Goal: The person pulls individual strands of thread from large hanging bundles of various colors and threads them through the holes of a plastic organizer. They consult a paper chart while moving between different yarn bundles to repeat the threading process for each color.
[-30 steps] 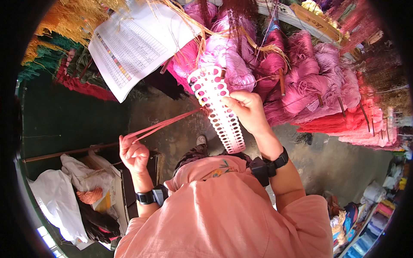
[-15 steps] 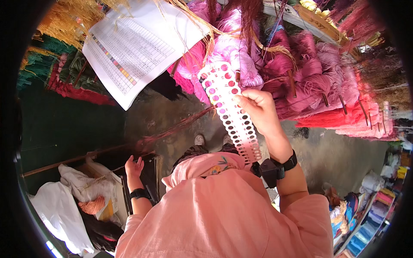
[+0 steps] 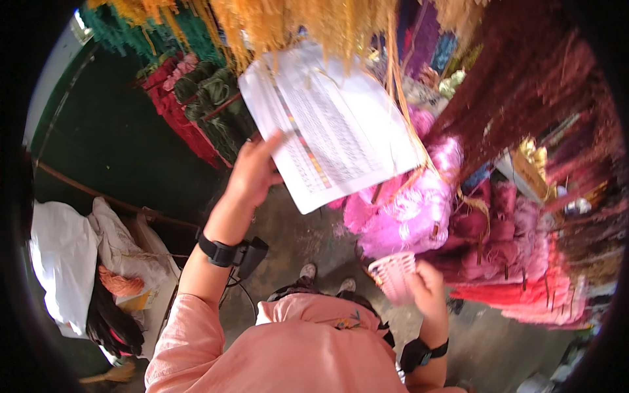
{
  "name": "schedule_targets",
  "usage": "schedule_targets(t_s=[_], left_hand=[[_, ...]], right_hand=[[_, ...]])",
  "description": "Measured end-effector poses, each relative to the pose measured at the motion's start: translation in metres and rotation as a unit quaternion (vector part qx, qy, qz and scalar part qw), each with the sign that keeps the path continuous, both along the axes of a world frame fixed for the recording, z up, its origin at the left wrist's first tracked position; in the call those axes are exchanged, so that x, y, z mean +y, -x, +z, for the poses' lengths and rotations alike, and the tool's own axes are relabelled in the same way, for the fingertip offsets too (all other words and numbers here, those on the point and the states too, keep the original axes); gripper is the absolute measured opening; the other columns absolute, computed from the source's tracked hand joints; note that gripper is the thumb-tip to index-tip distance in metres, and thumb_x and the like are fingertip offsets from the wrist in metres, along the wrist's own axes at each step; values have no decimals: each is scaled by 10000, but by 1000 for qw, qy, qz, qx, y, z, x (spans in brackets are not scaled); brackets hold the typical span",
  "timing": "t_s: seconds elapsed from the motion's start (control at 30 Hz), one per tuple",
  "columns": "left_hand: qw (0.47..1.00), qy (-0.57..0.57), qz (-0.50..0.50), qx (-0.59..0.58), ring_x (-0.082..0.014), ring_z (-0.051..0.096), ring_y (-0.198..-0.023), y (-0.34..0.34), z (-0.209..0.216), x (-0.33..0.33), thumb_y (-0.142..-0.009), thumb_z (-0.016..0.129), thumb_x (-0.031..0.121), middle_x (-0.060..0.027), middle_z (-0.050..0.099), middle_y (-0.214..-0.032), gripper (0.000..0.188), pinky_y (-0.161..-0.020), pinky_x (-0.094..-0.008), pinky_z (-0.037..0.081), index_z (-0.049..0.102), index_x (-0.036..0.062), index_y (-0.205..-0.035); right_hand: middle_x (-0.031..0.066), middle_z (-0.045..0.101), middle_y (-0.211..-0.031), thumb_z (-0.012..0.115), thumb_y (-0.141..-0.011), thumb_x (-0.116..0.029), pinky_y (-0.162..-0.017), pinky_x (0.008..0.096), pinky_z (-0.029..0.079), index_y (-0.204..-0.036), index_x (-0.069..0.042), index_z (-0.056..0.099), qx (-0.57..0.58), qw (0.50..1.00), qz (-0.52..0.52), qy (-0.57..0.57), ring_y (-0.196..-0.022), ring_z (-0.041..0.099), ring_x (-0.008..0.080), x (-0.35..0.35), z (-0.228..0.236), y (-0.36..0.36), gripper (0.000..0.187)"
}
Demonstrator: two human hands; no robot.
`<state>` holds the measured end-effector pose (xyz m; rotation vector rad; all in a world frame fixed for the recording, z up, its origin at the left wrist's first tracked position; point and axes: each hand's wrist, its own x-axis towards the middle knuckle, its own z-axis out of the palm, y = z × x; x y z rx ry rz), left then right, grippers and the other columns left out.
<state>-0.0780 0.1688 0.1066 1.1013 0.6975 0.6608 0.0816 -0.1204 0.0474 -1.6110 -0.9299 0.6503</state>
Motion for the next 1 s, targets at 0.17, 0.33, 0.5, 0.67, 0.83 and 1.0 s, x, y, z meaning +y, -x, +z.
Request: schedule_targets(t_s=[0.17, 0.33, 0.5, 0.67, 0.83, 1.0], left_hand=[[993, 20, 9, -112, -123, 558, -669, 10, -13, 2, -789, 447, 86, -52, 560, -789, 388, -582, -235, 459, 306, 5, -1141], [993, 21, 22, -115, -86, 535, -636, 26, -8, -16, -787, 421, 21, -50, 563, -749, 364, -539, -203, 423, 345, -9, -1141], [994, -27, -31, -103, -71, 515, -622, 48, -27, -31, -793, 419, 9, -58, 570, -780, 370, -553, -195, 408, 344, -19, -1154], [990, -39, -65, -120, -63, 508, -639, 56, -34, -43, -795, 428, 8, -50, 574, -782, 363, -571, -186, 387, 344, -20, -1147], [992, -42, -45, -110, -75, 524, -685, 56, -38, -44, -788, 438, 6, -70, 580, -818, 362, -591, -193, 394, 346, -28, -1137], [993, -25, -10, -114, -117, 547, -789, 49, -33, -48, -763, 499, 29, -108, 566, -910, 351, -705, -236, 426, 381, -34, -1088]], right_hand=[[-27, 477, -623, 481, -777, -84, -502, 178, 332, -727, 6, 503, 53, 998, -20, 18, -575, 396, 22, -10, -3, 3, 106], [-20, 510, -663, 474, -791, -99, -526, 173, 360, -761, 9, 517, 92, 994, -65, -11, -591, 438, 29, 0, -3, 4, 120], [20, 560, -757, 491, -761, -45, -579, 194, 404, -868, 20, 539, 177, 977, -109, -37, -644, 496, 64, 6, -12, 4, 133], [44, 568, -825, 497, -748, -32, -626, 213, 427, -909, 15, 536, 182, 970, -126, -101, -698, 523, 88, 8, -2, 13, 173], [25, 557, -791, 481, -788, -68, -628, 194, 408, -867, 10, 531, 226, 963, -116, -91, -691, 506, 67, 3, -4, 11, 122], [-21, 506, -702, 447, -821, -84, -574, 172, 359, -767, -10, 509, 215, 963, -161, -38, -623, 433, 30, -4, -5, 18, 110]])
